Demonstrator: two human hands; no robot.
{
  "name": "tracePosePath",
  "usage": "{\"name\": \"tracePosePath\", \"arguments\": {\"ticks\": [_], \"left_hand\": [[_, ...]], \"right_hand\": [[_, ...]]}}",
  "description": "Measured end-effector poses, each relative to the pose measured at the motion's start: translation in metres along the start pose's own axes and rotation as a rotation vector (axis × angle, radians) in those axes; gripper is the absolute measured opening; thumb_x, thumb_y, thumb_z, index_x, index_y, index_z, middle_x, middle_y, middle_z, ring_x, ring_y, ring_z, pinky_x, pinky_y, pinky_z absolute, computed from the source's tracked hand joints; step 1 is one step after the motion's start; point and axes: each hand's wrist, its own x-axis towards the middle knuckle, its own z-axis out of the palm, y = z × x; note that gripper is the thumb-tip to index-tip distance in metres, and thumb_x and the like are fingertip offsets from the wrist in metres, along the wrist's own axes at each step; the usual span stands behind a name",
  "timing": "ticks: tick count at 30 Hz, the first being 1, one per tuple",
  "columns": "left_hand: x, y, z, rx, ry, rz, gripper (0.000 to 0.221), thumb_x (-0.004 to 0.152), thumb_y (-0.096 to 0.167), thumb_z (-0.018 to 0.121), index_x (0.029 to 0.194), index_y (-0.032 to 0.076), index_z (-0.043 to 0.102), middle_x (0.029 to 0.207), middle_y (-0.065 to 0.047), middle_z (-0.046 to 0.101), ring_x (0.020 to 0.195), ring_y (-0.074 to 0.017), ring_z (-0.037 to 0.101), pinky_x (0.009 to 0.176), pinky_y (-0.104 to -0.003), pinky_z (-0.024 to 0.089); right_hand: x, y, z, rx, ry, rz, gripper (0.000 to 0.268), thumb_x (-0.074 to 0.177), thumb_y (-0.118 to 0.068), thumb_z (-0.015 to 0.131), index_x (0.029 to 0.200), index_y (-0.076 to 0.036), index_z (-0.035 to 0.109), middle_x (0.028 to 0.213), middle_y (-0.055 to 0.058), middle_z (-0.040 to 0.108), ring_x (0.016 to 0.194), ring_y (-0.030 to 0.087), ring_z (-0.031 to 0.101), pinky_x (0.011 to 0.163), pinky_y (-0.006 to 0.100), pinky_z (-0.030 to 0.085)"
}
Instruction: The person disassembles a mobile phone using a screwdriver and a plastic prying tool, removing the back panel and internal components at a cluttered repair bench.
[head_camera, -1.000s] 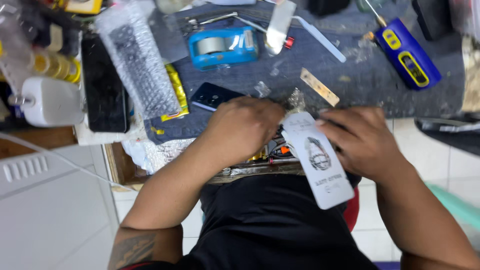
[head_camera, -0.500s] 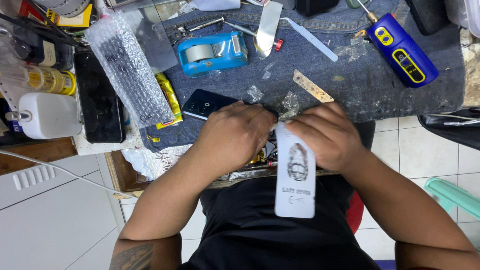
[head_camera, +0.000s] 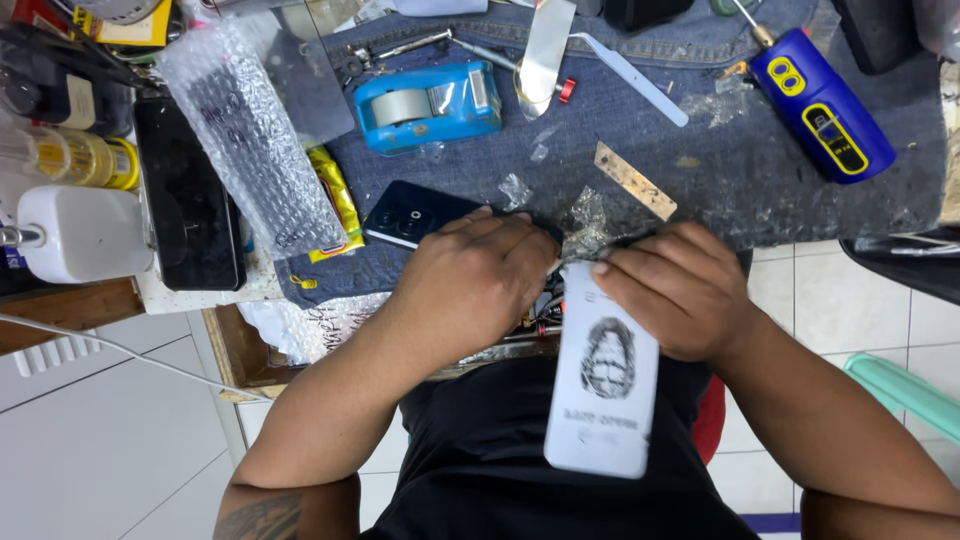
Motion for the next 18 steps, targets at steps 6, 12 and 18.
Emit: {"name": "tracePosePath", "arguments": {"ticks": [6,12,18], "left_hand": [[0.001,0.000,0.000,0.006,-0.018,-0.011,0.016,0.090,0.013,0.068,0.102,0.004,0.068,0.100,-0.013,0.074,0.100,-0.0303,0.074,0.092,-0.048,0.060],[-0.001,0.000,-0.001,-0.008,-0.036,-0.016,0.017,0.091,0.015,0.068,0.103,0.003,0.068,0.102,-0.014,0.074,0.103,-0.0312,0.074,0.092,-0.050,0.059],[-0.002,0.001,-0.001,-0.015,-0.038,-0.025,0.018,0.092,0.015,0.066,0.105,0.003,0.069,0.105,-0.014,0.075,0.107,-0.0313,0.073,0.095,-0.050,0.059]], "right_hand": [[0.005,0.003,0.002,0.077,-0.009,0.012,0.032,0.082,-0.023,0.077,0.100,0.003,0.073,0.095,0.015,0.072,0.080,0.027,0.068,0.072,0.040,0.051],[0.011,0.003,0.002,0.140,-0.041,0.051,0.034,0.082,-0.023,0.077,0.103,0.003,0.072,0.097,0.016,0.071,0.081,0.028,0.067,0.072,0.039,0.049],[0.012,0.000,0.007,0.084,-0.068,0.109,0.033,0.082,-0.024,0.077,0.103,0.002,0.074,0.096,0.012,0.071,0.086,0.025,0.065,0.079,0.040,0.048]]}}
